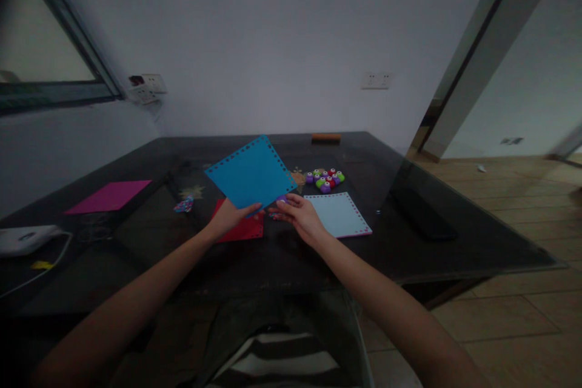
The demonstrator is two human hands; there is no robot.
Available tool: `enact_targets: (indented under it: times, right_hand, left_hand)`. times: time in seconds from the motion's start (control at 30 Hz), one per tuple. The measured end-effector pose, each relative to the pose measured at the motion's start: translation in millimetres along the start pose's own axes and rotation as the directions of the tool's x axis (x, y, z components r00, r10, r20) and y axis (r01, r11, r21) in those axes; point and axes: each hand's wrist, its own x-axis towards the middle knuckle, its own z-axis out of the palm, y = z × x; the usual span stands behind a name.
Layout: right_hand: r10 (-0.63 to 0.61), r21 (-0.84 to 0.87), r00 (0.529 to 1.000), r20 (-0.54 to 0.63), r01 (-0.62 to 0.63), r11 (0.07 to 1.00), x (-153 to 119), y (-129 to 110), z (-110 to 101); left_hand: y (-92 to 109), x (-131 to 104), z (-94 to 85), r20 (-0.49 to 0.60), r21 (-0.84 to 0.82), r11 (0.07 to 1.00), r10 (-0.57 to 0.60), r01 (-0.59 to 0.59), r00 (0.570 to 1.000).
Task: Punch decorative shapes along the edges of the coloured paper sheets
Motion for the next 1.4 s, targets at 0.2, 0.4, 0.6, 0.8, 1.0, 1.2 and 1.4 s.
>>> enact_targets:
  times: [0.2,0.4,0.6,0.8,1.0,1.2,1.4]
  right_hand:
    - [-0.006,-0.071,1.0,-0.001,0.006,0.997,0,1,-2]
    - [-0.024,-0.081,0.997,-0.07,0.018,0.997,1,3,0]
    - [-0.034,-0.068,0.996,-0.077,0.029,0.997,3,3,0]
    - [-0.041,-0.05,0.995,-0.088,0.037,0.998,2,-1,1]
    - [-0.058,-0.066,0.993,-0.101,0.052,0.996,2,-3,-1]
    - [-0.087,-0.063,0.991,-0.106,0.08,0.995,2,-4,0]
    - [-0.105,-0.082,0.987,-0.123,0.095,0.992,1,-7,2]
  left_hand:
    - [7,-5,3.1,-0.03,0.061,0.998,0.013,-0.011,0.999]
    - [6,-7,6.5,0.007,0.029,1.0,0.012,-0.012,1.0]
    - [7,-8,6.4,0.05,-0.003,1.0,-0.006,0.006,0.999]
    - [8,-8,6.3,0.058,-0.031,0.999,-0.016,0.017,0.998]
    - [8,-8,5.8,0.047,-0.012,1.0,-0.025,0.026,0.999]
    - [16,-9,5.3,0.08,0.017,0.997,-0.076,0.075,0.994]
    - [17,-9,4.5,0.101,0.03,0.996,-0.083,0.081,0.991]
